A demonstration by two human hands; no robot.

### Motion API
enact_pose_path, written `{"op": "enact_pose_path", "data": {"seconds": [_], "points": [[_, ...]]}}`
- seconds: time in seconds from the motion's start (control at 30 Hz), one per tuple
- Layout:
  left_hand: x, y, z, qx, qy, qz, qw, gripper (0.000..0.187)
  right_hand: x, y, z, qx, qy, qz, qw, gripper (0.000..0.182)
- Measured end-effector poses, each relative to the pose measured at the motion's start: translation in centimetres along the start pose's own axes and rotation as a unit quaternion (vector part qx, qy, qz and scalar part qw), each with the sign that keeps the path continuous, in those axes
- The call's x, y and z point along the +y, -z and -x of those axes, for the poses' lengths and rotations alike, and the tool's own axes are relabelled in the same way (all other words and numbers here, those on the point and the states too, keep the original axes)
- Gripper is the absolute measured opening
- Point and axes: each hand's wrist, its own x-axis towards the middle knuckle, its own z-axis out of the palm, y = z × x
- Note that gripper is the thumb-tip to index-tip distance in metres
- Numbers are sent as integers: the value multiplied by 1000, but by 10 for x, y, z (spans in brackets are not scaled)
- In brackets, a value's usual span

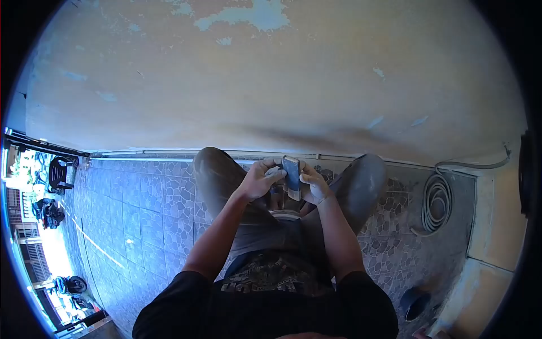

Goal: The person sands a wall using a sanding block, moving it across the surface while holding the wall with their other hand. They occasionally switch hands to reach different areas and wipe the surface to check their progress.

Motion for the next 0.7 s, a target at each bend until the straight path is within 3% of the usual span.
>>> {"op": "enact_pose_path", "data": {"seconds": [0.1,0.17,0.3,0.37,0.4,0.43,0.47,0.5,0.6,0.63,0.7], "points": [[16,3,-13,-57,-4,-34,998,36,-12,9,-9,-85,18,27,996,27],[33,1,0,-1,-34,-89,995,41,5,3,-7,-53,32,-1,998,18],[48,-9,-3,-11,-28,-35,999,52,5,-1,-1,10,50,-17,999,13],[57,-5,-4,17,-121,-192,974,63,4,5,-5,16,70,-23,997,13],[69,-1,-5,42,-124,-234,963,66,-3,4,-8,13,75,-18,997,13],[83,8,-5,66,-174,-270,945,64,-9,0,-9,64,140,-6,988,13],[108,14,-1,114,-163,-290,936,64,-16,-3,-9,116,202,6,972,13],[128,24,-1,165,-232,-340,896,64,-28,-4,-7,115,203,9,972,13],[192,59,-1,320,-342,-410,783,65,-82,-30,0,287,351,120,883,20],[215,73,0,349,-376,-453,729,64,-102,-53,4,343,385,184,837,23],[255,95,-3,405,-456,-519,599,65,-139,-54,-2,383,556,270,687,34]]}}
